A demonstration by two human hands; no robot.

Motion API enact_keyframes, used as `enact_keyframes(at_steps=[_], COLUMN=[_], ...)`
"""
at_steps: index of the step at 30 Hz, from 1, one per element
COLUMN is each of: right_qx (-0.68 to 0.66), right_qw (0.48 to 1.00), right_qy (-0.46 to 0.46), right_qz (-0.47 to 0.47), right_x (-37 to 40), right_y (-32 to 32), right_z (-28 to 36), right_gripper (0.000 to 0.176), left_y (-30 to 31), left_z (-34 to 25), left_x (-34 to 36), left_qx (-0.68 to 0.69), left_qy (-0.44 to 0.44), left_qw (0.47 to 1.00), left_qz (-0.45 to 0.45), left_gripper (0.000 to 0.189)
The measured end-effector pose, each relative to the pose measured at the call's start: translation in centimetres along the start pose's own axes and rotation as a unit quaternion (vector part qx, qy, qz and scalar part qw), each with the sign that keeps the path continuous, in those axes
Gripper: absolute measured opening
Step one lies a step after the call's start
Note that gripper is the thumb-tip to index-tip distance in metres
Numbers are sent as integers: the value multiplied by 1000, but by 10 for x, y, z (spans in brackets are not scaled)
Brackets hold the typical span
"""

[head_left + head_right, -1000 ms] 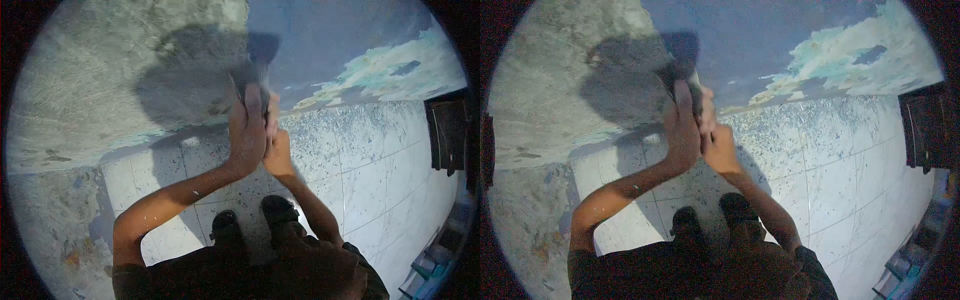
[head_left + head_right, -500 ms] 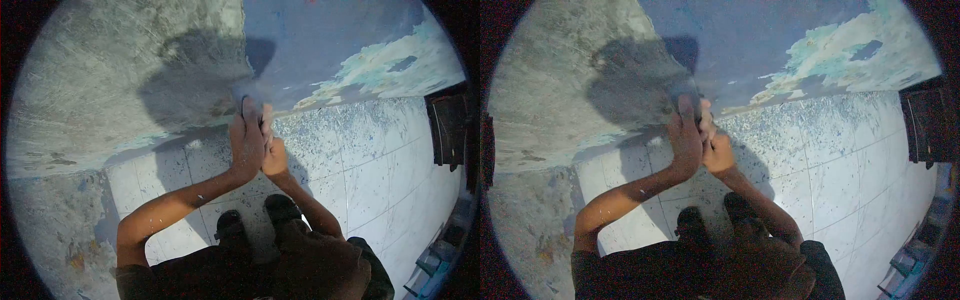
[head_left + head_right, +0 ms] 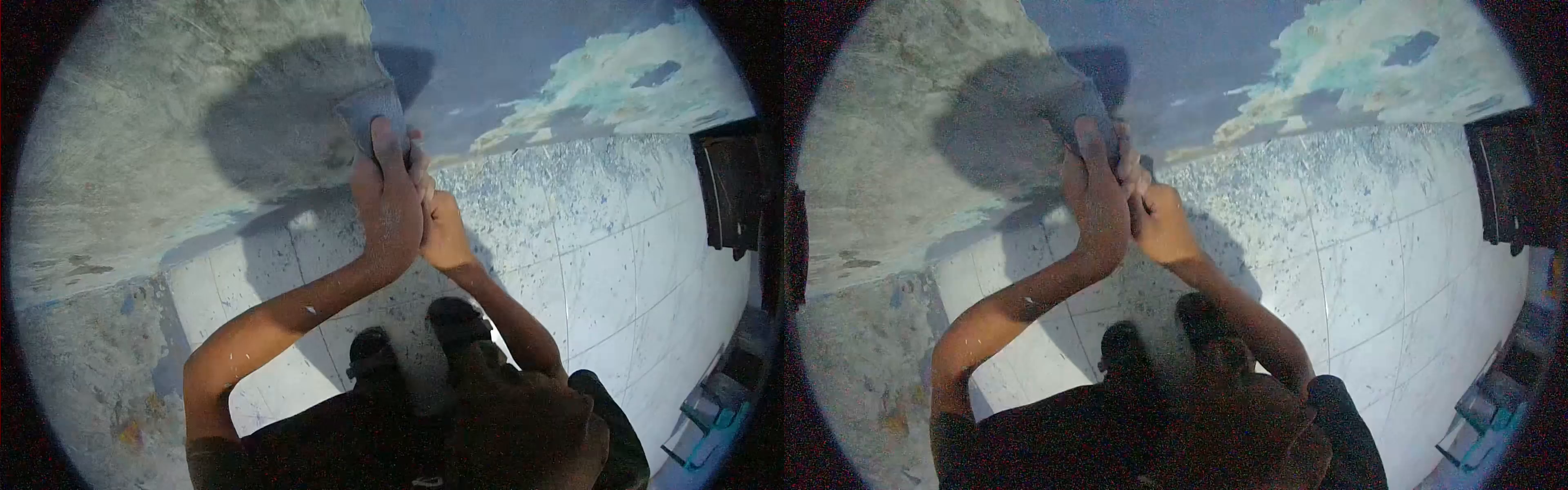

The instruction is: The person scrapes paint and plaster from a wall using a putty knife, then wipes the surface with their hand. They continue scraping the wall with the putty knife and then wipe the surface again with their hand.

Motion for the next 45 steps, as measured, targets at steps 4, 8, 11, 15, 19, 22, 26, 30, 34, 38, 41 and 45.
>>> enact_keyframes(at_steps=[4, 8, 11, 15, 19, 22, 26, 30, 34, 38, 41, 45], right_qx=[-7, 6, 1, -20, -73, -15, -13, -32, -13, 13, 40, -25], right_qw=[1000, 1000, 999, 998, 996, 999, 1000, 998, 999, 1000, 998, 999], right_qy=[-17, -11, -29, -67, -5, 29, -3, -53, -35, -28, 27, -1], right_qz=[0, 12, 15, 9, -42, -18, -21, -30, -21, 6, -44, -28], right_x=[2, -2, 0, 14, 15, 10, 10, 11, 14, 2, 15, 4], right_y=[-6, 0, -1, -11, -4, -10, -7, -6, -10, -8, -14, -9], right_z=[-7, -3, -7, -31, -8, -26, -15, -21, -28, -12, -46, -16], right_gripper=[24, 27, 29, 30, 30, 28, 29, 30, 32, 53, 34, 36], left_y=[1, -8, -8, -12, -22, -20, 5, -16, -11, -13, 2, -11], left_z=[-21, -41, -46, -8, 11, 0, 32, -14, 9, 10, -12, -9], left_x=[1, 8, 12, -7, -23, -24, -45, 0, -17, -31, 6, -20], left_qx=[14, 22, -50, 160, 411, 426, 318, 111, 346, 373, 89, 305], left_qy=[-97, -125, -156, -92, -179, -203, -138, -65, -77, -137, -55, -176], left_qw=[995, 988, 983, 979, 751, 634, 848, 991, 873, 853, 985, 904], left_qz=[11, -91, -87, 89, 485, 613, 402, 33, 336, 339, -134, 244], left_gripper=[50, 47, 44, 42, 46, 49, 54, 49, 49, 48, 39, 42])
Point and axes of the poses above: each hand's wrist, its own x-axis away from the middle knuckle, its own y-axis out of the back of the hand, z = x × y, the point moved 8 cm from there along -x, towards the middle knuckle, and after that the axes turned 5 degrees about y, right-handed, at the moved point
